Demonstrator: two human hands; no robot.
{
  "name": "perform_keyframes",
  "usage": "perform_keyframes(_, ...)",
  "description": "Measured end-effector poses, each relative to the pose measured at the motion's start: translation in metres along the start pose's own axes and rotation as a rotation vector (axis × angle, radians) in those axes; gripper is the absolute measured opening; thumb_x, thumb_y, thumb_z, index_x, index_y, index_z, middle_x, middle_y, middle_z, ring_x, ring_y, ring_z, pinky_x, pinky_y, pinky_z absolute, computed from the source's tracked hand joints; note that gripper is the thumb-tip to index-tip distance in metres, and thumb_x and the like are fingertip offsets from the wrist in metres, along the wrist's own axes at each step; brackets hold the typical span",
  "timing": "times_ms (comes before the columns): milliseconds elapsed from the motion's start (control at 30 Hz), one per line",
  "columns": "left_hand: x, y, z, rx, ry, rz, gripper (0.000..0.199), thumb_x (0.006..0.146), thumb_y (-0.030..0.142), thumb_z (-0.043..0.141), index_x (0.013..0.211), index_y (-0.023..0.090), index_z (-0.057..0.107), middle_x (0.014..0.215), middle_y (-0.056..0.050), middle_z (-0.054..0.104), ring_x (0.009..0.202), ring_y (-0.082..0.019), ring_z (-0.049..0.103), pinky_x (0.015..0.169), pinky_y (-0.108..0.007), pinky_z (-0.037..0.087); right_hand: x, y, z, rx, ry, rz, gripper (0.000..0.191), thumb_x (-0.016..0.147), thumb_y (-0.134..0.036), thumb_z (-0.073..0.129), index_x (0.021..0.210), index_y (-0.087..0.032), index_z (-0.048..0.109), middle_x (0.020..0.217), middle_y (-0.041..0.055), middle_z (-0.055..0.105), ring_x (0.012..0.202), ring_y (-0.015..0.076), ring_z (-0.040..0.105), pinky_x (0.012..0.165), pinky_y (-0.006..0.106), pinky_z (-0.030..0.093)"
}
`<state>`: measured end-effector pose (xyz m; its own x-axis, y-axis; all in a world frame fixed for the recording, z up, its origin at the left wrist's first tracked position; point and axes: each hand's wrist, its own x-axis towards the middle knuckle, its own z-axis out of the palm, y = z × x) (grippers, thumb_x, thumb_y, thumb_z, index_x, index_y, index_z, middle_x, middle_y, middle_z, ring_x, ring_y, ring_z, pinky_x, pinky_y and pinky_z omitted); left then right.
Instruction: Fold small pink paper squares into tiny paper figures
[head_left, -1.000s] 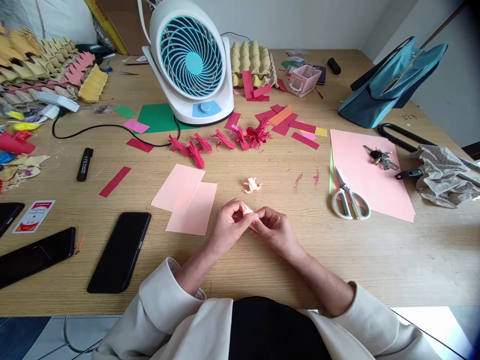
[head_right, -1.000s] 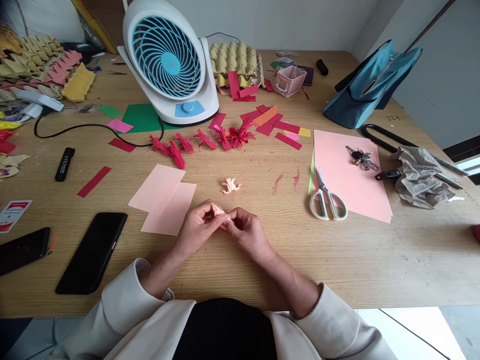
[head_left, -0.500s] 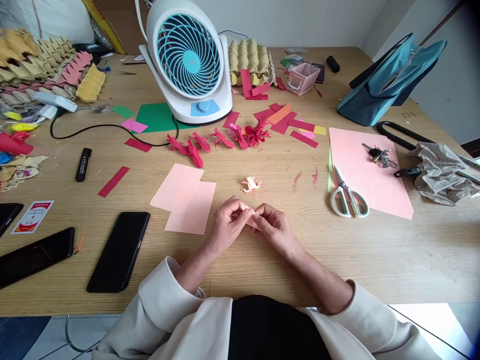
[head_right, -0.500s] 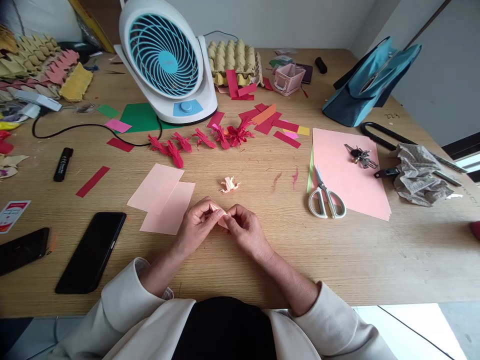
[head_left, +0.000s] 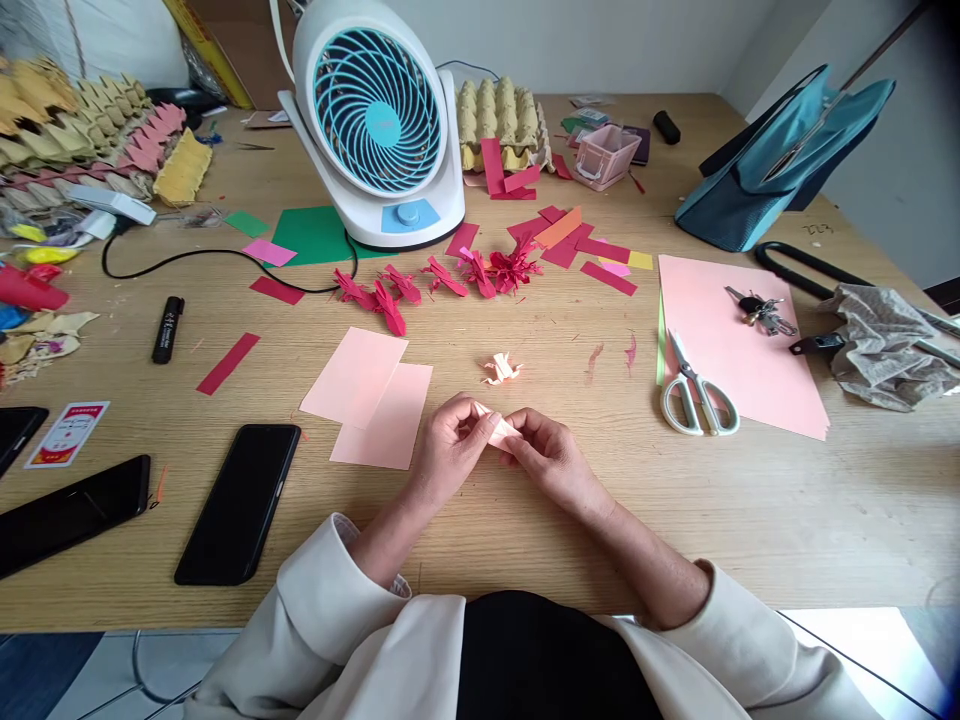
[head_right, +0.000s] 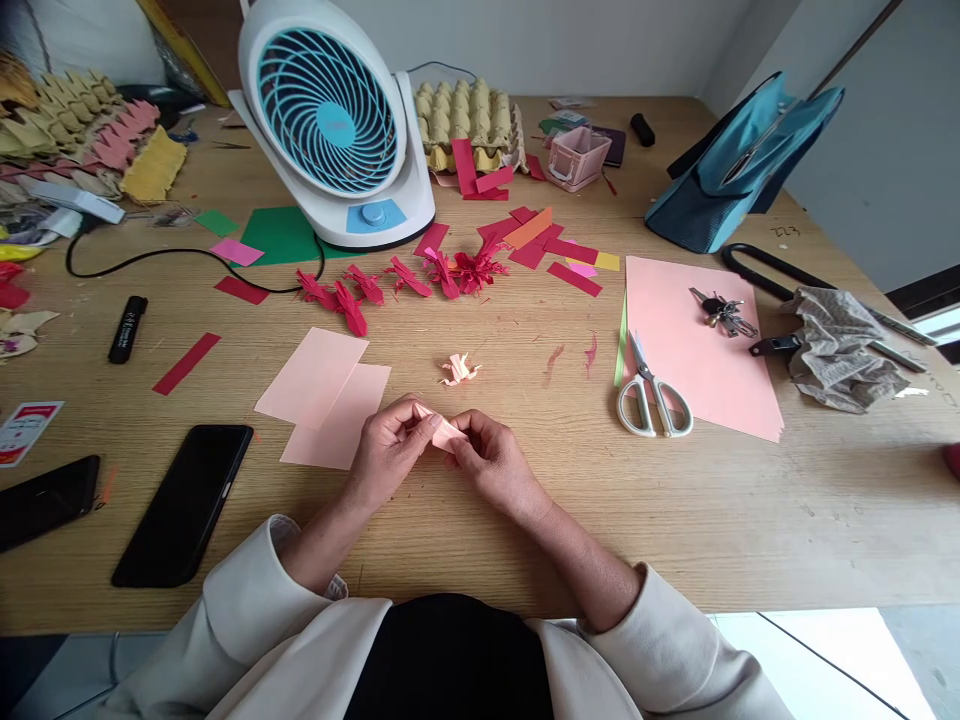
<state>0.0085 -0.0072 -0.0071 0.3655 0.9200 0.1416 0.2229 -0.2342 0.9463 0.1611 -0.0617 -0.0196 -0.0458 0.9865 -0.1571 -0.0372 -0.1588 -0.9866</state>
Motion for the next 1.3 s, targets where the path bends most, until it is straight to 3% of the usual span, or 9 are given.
perform_keyframes(200, -0.001, -0.002, -0.002, -0.018, -0.026, 0.01, 0.023, 0.089, 0.031, 0.06, 0.071, 0.017, 0.064, 0.075, -0.002, 0.063, 0.071, -0.014, 0.059, 0.066, -0.025, 0.046, 0.001, 0.002, -0.001, 0.021, 0.02, 0.008, 0.035, 0.085, -0.053, 0.064, 0.081, -0.019, 0.061, 0.066, -0.0008, 0.062, 0.061, 0.0135, 0.057, 0.061, 0.027, 0.045)
perform_keyframes(467, -0.001, -0.007, 0.0, -0.042, -0.044, -0.023, 0.017, 0.085, 0.03, 0.067, 0.074, 0.017, 0.062, 0.08, -0.002, 0.064, 0.072, -0.014, 0.06, 0.064, -0.024, 0.046, 0.003, 0.01, 0.002, 0.101, 0.065, -0.046, 0.03, 0.085, -0.048, 0.067, 0.083, -0.019, 0.063, 0.072, 0.0012, 0.065, 0.068, 0.0146, 0.059, 0.067, 0.028, 0.047)
perform_keyframes(600, 0.0, -0.001, -0.002, 0.041, -0.009, 0.073, 0.017, 0.085, 0.027, 0.067, 0.071, 0.017, 0.061, 0.075, -0.001, 0.061, 0.065, -0.012, 0.055, 0.058, -0.023, 0.043, 0.003, 0.011, 0.004, 0.132, 0.065, -0.107, 0.024, 0.086, -0.043, 0.067, 0.094, -0.021, 0.063, 0.088, 0.0029, 0.066, 0.081, 0.0164, 0.061, 0.074, 0.029, 0.048)
perform_keyframes(733, -0.002, 0.003, -0.004, 0.158, -0.027, 0.228, 0.012, 0.087, 0.022, 0.065, 0.076, 0.018, 0.062, 0.077, -0.001, 0.06, 0.064, -0.01, 0.052, 0.057, -0.022, 0.042, 0.001, 0.009, 0.002, 0.025, 0.145, -0.202, 0.015, 0.087, -0.036, 0.066, 0.09, -0.022, 0.06, 0.085, 0.002, 0.061, 0.079, 0.0159, 0.058, 0.074, 0.029, 0.047)
perform_keyframes(867, -0.004, 0.003, -0.004, 0.218, -0.09, 0.417, 0.008, 0.089, 0.015, 0.061, 0.083, 0.02, 0.064, 0.082, -0.002, 0.062, 0.074, -0.012, 0.059, 0.066, -0.023, 0.049, -0.002, 0.003, -0.003, -0.182, 0.197, -0.39, 0.006, 0.09, -0.023, 0.063, 0.085, -0.023, 0.06, 0.087, 0.0028, 0.058, 0.08, 0.0163, 0.056, 0.076, 0.031, 0.046)
perform_keyframes(1033, -0.003, 0.005, -0.004, 0.222, -0.073, 0.592, 0.01, 0.086, 0.011, 0.065, 0.084, 0.02, 0.062, 0.084, -0.001, 0.064, 0.081, -0.012, 0.064, 0.075, -0.024, 0.053, -0.003, 0.002, -0.006, -0.222, 0.197, -0.522, 0.006, 0.089, -0.019, 0.063, 0.085, -0.023, 0.06, 0.089, 0.0037, 0.059, 0.084, 0.0181, 0.058, 0.079, 0.035, 0.049)
perform_keyframes(1167, -0.003, 0.004, -0.004, 0.221, -0.064, 0.634, 0.012, 0.085, 0.009, 0.066, 0.087, 0.02, 0.063, 0.085, -0.001, 0.064, 0.082, -0.012, 0.064, 0.076, -0.024, 0.053, -0.002, 0.004, -0.006, -0.207, 0.187, -0.543, 0.007, 0.089, -0.017, 0.063, 0.086, -0.023, 0.06, 0.091, 0.0041, 0.06, 0.087, 0.0179, 0.059, 0.08, 0.035, 0.049)
perform_keyframes(1300, -0.003, 0.003, -0.004, 0.2, -0.065, 0.552, 0.009, 0.085, 0.011, 0.066, 0.085, 0.019, 0.062, 0.083, -0.001, 0.065, 0.077, -0.011, 0.062, 0.071, -0.023, 0.051, -0.001, 0.005, -0.005, -0.189, 0.135, -0.479, 0.005, 0.09, -0.022, 0.063, 0.086, -0.022, 0.06, 0.089, 0.0037, 0.06, 0.085, 0.0171, 0.059, 0.079, 0.033, 0.049)
